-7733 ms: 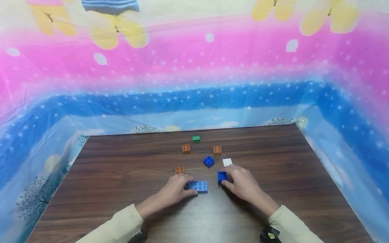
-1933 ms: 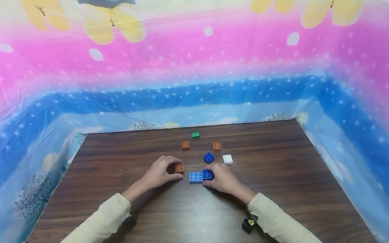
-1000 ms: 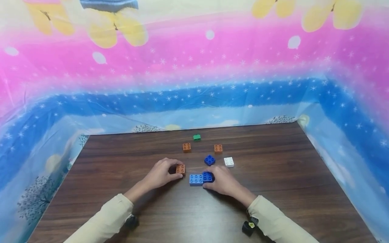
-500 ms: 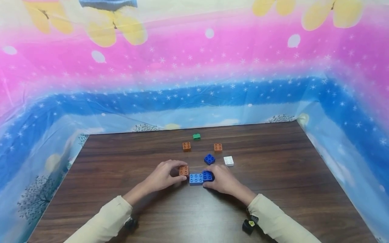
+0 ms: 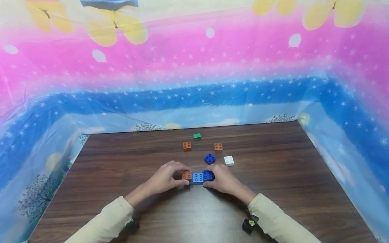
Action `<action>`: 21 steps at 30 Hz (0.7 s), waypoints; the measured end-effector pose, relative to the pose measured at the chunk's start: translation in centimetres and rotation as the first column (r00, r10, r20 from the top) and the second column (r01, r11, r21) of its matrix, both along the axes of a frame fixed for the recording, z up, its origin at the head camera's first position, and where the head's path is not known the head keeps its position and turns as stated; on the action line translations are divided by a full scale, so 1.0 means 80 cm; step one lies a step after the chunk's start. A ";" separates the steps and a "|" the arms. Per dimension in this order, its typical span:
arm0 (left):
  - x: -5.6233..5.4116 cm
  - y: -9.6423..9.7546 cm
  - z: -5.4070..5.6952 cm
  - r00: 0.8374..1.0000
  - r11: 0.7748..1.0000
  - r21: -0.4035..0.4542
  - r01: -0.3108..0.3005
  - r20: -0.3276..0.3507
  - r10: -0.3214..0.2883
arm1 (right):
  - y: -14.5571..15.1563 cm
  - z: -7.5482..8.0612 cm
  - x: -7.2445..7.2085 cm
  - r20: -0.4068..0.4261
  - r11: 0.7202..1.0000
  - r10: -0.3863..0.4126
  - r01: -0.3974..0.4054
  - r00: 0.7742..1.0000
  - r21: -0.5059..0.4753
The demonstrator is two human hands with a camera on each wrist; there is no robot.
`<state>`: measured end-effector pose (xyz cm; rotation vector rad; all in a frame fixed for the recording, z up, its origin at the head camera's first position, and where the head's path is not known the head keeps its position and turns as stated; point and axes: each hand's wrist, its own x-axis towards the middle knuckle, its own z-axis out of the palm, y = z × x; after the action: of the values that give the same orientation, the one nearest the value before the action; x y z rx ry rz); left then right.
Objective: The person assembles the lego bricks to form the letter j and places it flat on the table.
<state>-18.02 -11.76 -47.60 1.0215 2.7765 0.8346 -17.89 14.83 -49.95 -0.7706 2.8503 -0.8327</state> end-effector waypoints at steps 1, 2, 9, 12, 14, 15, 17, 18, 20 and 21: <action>0.001 0.000 0.000 1.000 1.000 -0.008 0.000 -0.006 0.000 | 0.000 0.000 0.000 -0.001 1.000 0.000 0.000 1.000 0.000; 0.001 0.001 -0.001 1.000 1.000 -0.013 0.000 -0.011 0.000 | 0.000 0.000 0.000 -0.001 1.000 0.000 0.000 1.000 0.002; 0.001 0.004 -0.005 0.999 0.999 -0.037 -0.009 -0.035 0.007 | 0.002 0.000 -0.001 0.001 1.000 0.006 -0.006 1.000 0.005; 0.001 0.006 -0.005 0.999 0.999 -0.044 -0.013 -0.041 0.011 | 0.002 0.000 -0.001 -0.009 1.000 0.010 -0.010 1.000 0.007; 0.002 0.007 -0.004 0.999 0.999 -0.050 -0.014 -0.044 0.011 | 0.002 -0.001 -0.002 -0.005 1.000 0.008 -0.008 1.000 0.006; 0.002 0.008 -0.004 0.999 0.998 -0.054 -0.014 -0.045 0.012 | 0.002 -0.001 -0.002 -0.006 1.000 0.007 -0.007 1.000 0.006; 0.002 0.009 -0.003 0.999 0.998 -0.056 -0.012 -0.043 0.010 | 0.002 -0.001 -0.001 -0.012 1.000 0.006 -0.006 1.000 0.007; 0.003 0.010 -0.002 0.999 0.998 -0.059 -0.012 -0.041 0.009 | 0.001 -0.001 -0.001 -0.013 1.000 0.005 -0.005 1.000 0.006; 0.004 0.012 -0.001 0.999 0.998 -0.063 -0.011 -0.038 0.008 | 0.001 -0.002 -0.001 -0.013 1.000 0.003 -0.002 1.000 0.005; 0.004 0.013 -0.001 0.999 0.998 -0.067 -0.013 -0.037 0.010 | 0.001 -0.002 -0.001 -0.015 1.000 0.003 -0.003 1.000 0.005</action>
<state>-17.69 -10.72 -47.71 1.0205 2.8223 0.7261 -17.93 14.88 -50.08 -0.7834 2.8621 -0.8230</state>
